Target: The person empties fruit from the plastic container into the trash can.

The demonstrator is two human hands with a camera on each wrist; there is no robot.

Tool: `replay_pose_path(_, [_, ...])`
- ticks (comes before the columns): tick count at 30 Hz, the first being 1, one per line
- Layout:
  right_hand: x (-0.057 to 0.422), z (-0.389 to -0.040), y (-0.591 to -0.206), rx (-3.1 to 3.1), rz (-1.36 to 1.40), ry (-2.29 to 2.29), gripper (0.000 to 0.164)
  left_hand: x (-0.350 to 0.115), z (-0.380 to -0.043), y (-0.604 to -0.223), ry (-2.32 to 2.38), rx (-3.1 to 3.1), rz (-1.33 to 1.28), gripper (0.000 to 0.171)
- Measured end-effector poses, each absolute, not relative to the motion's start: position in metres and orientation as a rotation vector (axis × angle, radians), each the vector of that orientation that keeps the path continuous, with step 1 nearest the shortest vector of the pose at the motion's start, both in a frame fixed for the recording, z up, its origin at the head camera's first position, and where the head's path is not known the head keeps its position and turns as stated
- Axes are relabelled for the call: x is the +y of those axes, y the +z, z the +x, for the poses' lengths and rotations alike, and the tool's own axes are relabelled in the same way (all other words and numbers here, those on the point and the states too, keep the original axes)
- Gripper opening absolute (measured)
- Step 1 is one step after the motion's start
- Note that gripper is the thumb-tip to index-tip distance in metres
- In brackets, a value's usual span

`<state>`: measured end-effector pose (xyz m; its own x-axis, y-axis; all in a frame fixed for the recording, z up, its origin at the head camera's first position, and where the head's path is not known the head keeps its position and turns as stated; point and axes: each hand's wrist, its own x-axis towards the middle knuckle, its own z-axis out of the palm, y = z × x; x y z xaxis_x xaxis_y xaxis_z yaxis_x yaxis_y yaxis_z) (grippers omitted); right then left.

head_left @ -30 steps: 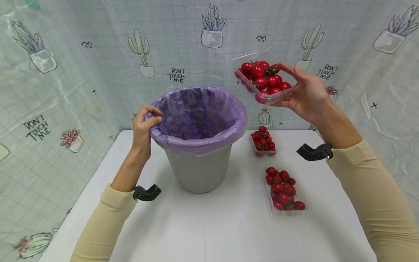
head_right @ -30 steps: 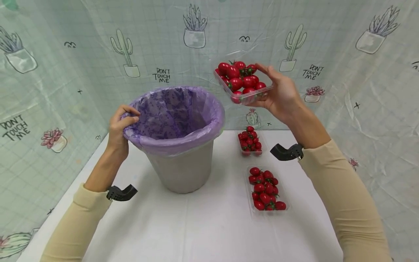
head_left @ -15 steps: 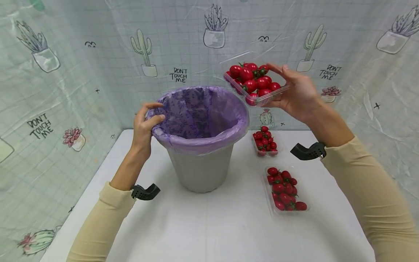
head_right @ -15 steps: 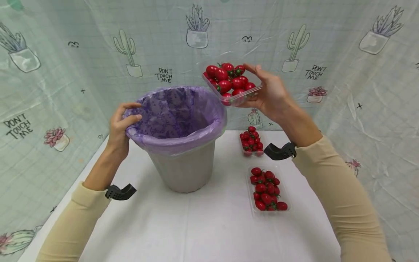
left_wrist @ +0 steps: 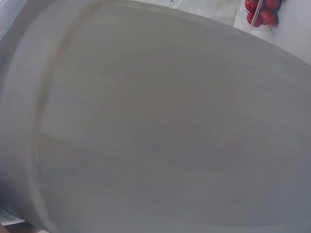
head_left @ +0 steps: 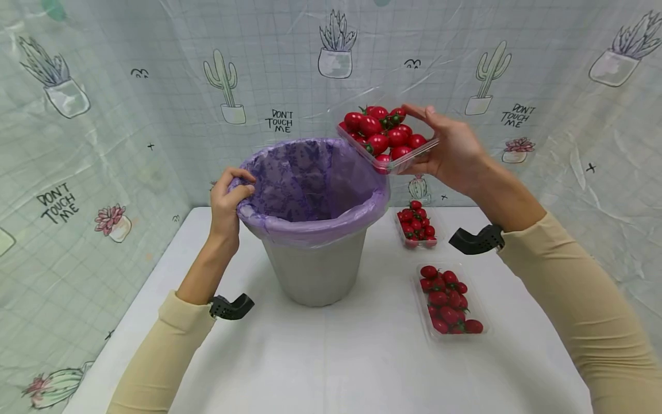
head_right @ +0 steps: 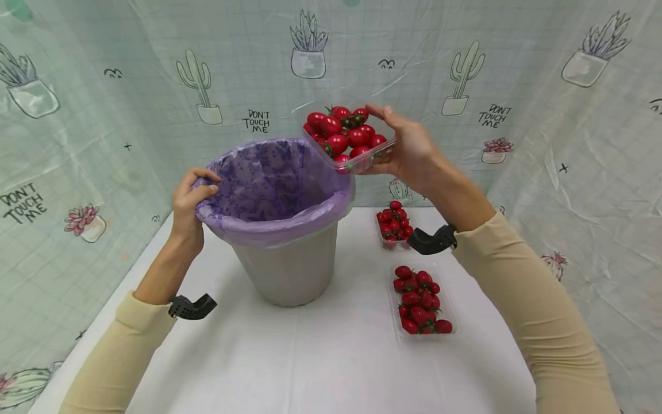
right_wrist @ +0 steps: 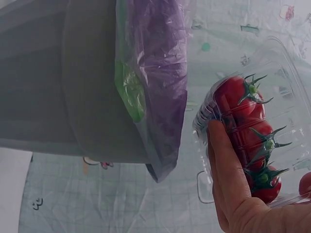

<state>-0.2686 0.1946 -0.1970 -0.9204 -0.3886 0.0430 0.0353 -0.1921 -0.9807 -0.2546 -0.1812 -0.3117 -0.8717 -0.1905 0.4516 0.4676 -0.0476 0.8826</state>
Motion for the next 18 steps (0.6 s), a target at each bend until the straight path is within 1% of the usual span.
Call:
replay_pose_path(4, [0.19,-0.269,-0.197,1.816,-0.393,-2.16,0.051,-0.179,-0.255,-0.311,-1.966,-1.783,-0.268,0.019])
replay_pose_path(18, [0.173,-0.273,-0.192,1.882,-0.389,-2.108,0.05,-0.175,-0.253,-0.311,-1.983,-1.748,-0.269,0.015])
